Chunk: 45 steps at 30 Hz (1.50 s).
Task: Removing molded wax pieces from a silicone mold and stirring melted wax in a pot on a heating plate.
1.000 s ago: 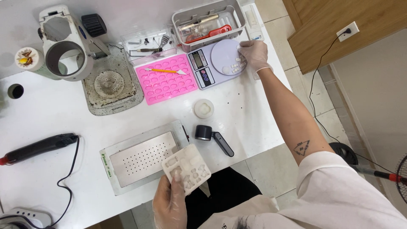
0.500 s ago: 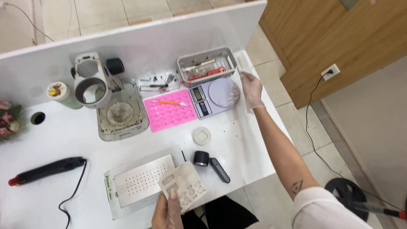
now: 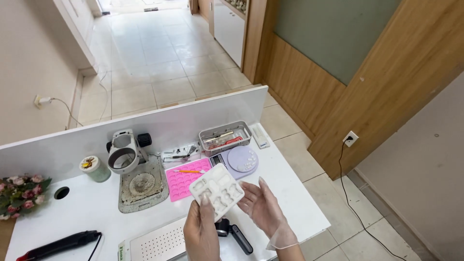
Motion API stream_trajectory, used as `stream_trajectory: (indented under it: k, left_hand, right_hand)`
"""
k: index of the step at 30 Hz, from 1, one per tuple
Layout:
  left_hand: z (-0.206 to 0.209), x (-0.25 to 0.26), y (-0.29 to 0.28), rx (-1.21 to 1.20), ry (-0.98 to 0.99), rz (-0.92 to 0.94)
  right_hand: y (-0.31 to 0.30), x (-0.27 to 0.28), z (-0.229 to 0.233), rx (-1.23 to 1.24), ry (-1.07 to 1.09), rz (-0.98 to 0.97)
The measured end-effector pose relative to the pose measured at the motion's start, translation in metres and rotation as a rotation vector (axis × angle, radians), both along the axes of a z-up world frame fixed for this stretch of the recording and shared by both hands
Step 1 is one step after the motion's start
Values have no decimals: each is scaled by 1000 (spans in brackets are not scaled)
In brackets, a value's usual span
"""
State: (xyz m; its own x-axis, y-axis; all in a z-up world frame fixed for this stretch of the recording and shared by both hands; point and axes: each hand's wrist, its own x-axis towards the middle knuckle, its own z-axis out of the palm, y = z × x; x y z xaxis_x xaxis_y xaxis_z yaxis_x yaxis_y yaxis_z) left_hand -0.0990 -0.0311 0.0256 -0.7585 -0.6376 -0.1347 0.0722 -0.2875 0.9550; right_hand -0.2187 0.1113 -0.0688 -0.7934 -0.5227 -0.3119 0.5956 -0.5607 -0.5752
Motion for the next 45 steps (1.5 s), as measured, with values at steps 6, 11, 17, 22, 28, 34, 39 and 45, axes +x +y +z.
stream_trajectory:
  k: [6,11,17,22,28,34,39,45]
  left_hand:
    - [23,-4,11,50,192,52]
    - [40,3,14,127,204,45]
    - [40,16,15,61,73,21]
    - [35,28,15,-33,28,-3]
    - [25,44,5,10,145,83]
    - [41,60,-9,294,214,36]
    - [19,60,-18,245,211,28]
    - [27,69,-12,61,142,56]
  right_hand:
    - [-14,28,118,-76,155,91]
    - [-18,49,165,54,396,97]
    - [-20,60,151,245,468,-25]
    - [-20,65,150,267,426,-26]
    - [-27,70,137,329,431,13]
    - [-27,77,145,316,440,123]
    - [-30,83,148,277,524,134]
    - [-37,93,158,373,537,190]
